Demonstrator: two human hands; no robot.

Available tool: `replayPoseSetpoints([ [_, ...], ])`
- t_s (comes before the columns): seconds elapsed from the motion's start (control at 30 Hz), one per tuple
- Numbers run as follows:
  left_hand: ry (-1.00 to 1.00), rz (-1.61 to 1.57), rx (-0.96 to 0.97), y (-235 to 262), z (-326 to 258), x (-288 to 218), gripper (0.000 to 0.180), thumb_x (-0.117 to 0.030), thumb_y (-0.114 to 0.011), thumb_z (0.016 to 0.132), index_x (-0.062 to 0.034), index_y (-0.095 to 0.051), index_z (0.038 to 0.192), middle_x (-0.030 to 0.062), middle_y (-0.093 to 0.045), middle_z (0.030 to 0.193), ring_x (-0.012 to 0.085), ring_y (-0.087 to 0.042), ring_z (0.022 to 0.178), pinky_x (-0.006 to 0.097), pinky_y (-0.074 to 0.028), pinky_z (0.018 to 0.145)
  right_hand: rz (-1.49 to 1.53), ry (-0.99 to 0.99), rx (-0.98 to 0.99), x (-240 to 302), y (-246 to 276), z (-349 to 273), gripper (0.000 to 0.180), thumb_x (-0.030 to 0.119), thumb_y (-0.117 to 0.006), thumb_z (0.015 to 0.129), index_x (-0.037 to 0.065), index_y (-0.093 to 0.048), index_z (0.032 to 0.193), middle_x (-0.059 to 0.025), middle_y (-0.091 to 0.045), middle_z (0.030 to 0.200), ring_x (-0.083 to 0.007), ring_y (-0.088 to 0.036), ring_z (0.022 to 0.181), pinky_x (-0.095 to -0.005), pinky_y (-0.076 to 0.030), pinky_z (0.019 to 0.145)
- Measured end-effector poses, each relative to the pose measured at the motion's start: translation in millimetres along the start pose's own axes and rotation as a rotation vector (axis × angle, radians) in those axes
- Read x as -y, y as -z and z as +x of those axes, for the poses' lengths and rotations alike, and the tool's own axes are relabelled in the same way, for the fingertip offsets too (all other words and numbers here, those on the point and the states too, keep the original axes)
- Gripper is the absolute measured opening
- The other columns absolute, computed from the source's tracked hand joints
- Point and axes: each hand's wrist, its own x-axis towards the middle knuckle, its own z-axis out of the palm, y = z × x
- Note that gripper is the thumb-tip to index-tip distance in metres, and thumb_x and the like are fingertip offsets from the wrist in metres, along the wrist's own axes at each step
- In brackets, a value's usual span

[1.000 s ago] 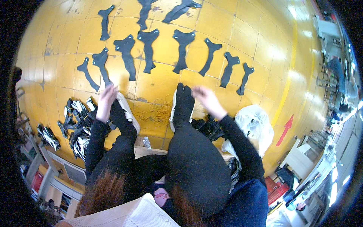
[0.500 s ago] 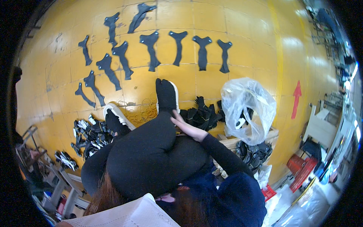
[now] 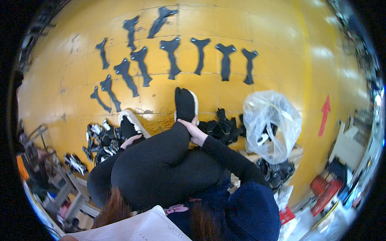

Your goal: The person sits on the floor and separates a stack of black Y-shaped parts, placing them one by one onto the floor in a row. The person handles the parts by hand and arranges them in a line.

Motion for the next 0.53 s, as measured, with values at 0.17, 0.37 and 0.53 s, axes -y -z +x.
replayPoseSetpoints([
  [0.17, 0.661, 0.038, 0.893, 66.1, -22.5, -14.8, 0.054, -0.045, -0.057, 0.085, -0.0007, -0.055, 0.115, 0.0207, -0.065, 0.096, 0.0359, -0.065, 0.083, 0.043, -0.051, 0.074, 0.155, -0.276, 0.278, 18.1, 9.3, -8.2, 0.028, 0.026, -0.062, 0.091, 0.006, -0.057, 0.111, -0.005, -0.067, 0.082, -0.0159, -0.064, 0.084, -0.0366, -0.053, 0.077],
  [0.37, 0.219, 0.643, 0.691, 84.4, 63.7, -99.9, 0.062, -0.05, -0.056, 0.087, -0.0004, -0.054, 0.123, 0.0223, -0.068, 0.094, 0.0323, -0.068, 0.084, 0.043, -0.055, 0.072, -0.029, -0.155, 0.098, 8.5, 7.3, 9.2, 0.118, 0.028, -0.072, 0.083, 0.028, 0.03, 0.142, -0.0173, -0.046, 0.125, -0.0249, -0.059, 0.095, -0.0381, -0.053, 0.074],
  [0.53, -0.531, 0.999, 0.385, 130.2, 152.5, -102.6, 0.072, -0.042, -0.067, 0.078, -0.0118, -0.04, 0.138, 0.0192, -0.056, 0.124, 0.0335, -0.056, 0.112, 0.045, -0.045, 0.093, -0.158, -0.148, -0.053, -1.4, 40.5, 53.2, 0.114, 0.032, -0.072, 0.082, 0.026, 0.022, 0.146, -0.0152, -0.041, 0.132, -0.0252, -0.058, 0.097, -0.0404, -0.053, 0.075],
])
